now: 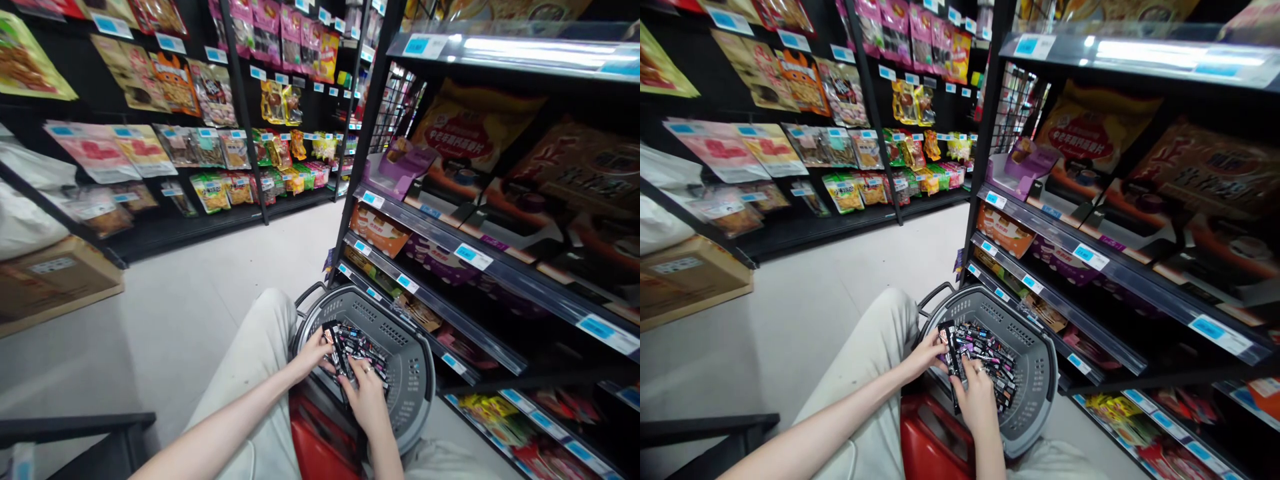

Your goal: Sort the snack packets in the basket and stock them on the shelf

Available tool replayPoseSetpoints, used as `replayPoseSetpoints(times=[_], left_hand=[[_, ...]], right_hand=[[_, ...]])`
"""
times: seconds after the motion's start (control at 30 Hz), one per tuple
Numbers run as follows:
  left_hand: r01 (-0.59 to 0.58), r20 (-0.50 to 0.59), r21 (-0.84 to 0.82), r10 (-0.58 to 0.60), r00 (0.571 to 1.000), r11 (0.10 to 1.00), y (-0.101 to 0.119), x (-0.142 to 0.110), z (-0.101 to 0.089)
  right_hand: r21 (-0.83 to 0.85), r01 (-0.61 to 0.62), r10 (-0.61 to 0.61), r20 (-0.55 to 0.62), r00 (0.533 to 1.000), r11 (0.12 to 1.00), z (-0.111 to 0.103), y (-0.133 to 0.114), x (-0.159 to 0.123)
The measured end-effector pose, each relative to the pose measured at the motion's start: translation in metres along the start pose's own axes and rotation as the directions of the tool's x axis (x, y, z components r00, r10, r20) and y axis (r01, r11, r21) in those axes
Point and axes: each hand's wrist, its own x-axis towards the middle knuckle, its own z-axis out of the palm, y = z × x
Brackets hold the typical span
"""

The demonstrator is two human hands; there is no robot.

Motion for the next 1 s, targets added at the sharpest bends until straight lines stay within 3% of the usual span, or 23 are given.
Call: replayPoseSetpoints(times=[0.3, 0.57, 0.73, 0.87, 1.0], left_hand=[[0.014, -0.057, 0.060, -0.011, 0.998, 0.998, -0.006, 0.005, -0.001], [0.046, 0.005, 0.125, -0.047, 0.999, 0.991, -0.012, -0.002, 0.009], [0.017, 0.058, 0.100, -0.023, 0.998, 0.995, -0.010, -0.006, 0.017], [0.029, 0.095, 0.029, -0.031, 0.995, 0.999, -0.007, -0.006, 0.015], [0.017, 0.032, 0.042, -0.019, 0.999, 0.999, -0.007, -0.006, 0.012]], right_hand=[[-0.281, 0.123, -0.123, 0.019, 0.992, 0.952, 0.008, -0.011, 0.000], [-0.514, -0.095, 0.029, -0.135, 0.990, 0.852, 0.024, -0.027, 0.003], [-0.499, -0.160, 0.084, -0.171, 0.982, 0.852, 0.027, -0.025, 0.005], [-0.383, -0.215, 0.157, -0.176, 0.972, 0.899, 0.029, -0.015, 0.007], [-0.271, -0.192, 0.149, -0.171, 0.974, 0.943, 0.032, -0.013, 0.008]])
